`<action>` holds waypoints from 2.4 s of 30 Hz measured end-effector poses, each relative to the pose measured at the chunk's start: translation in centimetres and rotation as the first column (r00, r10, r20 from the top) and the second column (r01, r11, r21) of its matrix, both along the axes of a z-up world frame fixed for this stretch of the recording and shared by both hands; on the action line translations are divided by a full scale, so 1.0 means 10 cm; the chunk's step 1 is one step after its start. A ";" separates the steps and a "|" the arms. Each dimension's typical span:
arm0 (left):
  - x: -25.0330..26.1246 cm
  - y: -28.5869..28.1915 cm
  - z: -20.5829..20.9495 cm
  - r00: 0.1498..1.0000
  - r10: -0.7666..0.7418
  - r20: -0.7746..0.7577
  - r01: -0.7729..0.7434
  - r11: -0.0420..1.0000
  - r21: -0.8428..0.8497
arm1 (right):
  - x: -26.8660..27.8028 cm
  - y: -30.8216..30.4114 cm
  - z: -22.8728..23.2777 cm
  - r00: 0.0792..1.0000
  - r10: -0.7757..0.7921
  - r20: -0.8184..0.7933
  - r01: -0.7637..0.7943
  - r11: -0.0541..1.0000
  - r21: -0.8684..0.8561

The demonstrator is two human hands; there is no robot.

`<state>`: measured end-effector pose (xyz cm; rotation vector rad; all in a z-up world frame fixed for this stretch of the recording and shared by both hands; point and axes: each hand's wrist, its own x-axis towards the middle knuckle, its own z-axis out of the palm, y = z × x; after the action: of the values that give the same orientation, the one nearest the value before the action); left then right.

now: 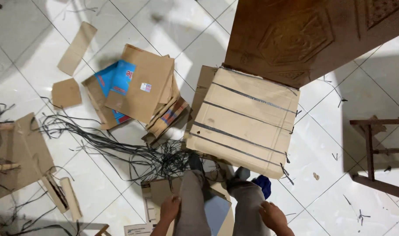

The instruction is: Wrapping a wooden furniture component with cardboard and securing it with plastic ties

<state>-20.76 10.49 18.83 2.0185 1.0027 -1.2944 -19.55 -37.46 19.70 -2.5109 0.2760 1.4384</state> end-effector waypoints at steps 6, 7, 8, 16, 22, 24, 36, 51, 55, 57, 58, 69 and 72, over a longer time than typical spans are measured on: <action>-0.34 0.35 0.77 0.998 0.058 0.038 -0.058 0.998 -0.004 | -0.14 0.11 0.79 0.965 -0.244 -0.101 0.238 0.969 -0.062; -0.30 0.35 0.91 0.997 0.061 0.041 -0.061 0.998 -0.004 | -0.14 0.16 0.86 0.966 -0.241 -0.098 0.236 0.970 -0.060; -0.27 0.34 1.04 0.990 0.117 0.074 -0.118 0.993 0.007 | -0.14 0.20 0.92 0.950 -0.299 -0.085 0.295 0.954 -0.056; -0.52 0.13 1.32 0.915 0.337 0.224 -0.343 0.939 -0.013 | -0.20 0.18 1.08 0.934 -0.358 0.022 0.357 0.934 0.033; -0.88 -0.39 1.39 0.828 0.466 0.313 -0.467 0.881 -0.078 | 0.08 -0.27 1.39 0.917 -0.397 -0.035 0.398 0.917 0.008; -1.07 -0.59 1.22 0.835 0.437 0.333 -0.452 0.891 -0.035 | 0.15 -0.48 1.35 0.913 -0.407 -0.038 0.407 0.913 0.013; -1.67 -1.40 1.16 0.744 0.624 0.239 -0.624 0.777 -0.085 | 0.36 -0.98 1.25 0.963 -0.270 -0.021 0.269 0.963 -0.031; -1.78 -0.78 1.30 0.596 0.740 0.312 -0.752 0.651 -0.106 | 0.64 -0.04 1.35 0.978 -0.209 -0.001 0.209 0.975 0.069; -1.85 -0.39 1.14 0.639 0.689 0.342 -0.707 0.701 -0.093 | 0.69 0.34 1.40 0.975 -0.222 -0.018 0.223 0.974 0.047; -1.85 -0.18 1.16 0.601 0.714 0.359 -0.744 0.664 -0.074 | 0.70 0.54 1.43 0.960 -0.279 -0.020 0.280 0.958 0.054; -1.84 -0.07 1.18 0.603 0.712 0.360 -0.742 0.666 -0.076 | 0.70 0.62 1.43 0.959 -0.282 -0.018 0.283 0.958 0.054; -1.65 0.95 1.23 0.524 0.735 0.430 -0.755 0.634 -0.163 | 0.54 1.53 1.64 0.976 -0.215 0.044 0.211 0.975 0.072; -1.58 1.16 1.21 0.475 0.765 0.435 -0.767 0.602 -0.222 | 0.35 1.48 1.39 0.980 -0.198 0.034 0.198 0.980 -0.001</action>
<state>-36.60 22.11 30.92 1.4239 1.3954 -0.2454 -16.08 -22.64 33.57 -2.4294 0.5077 1.3182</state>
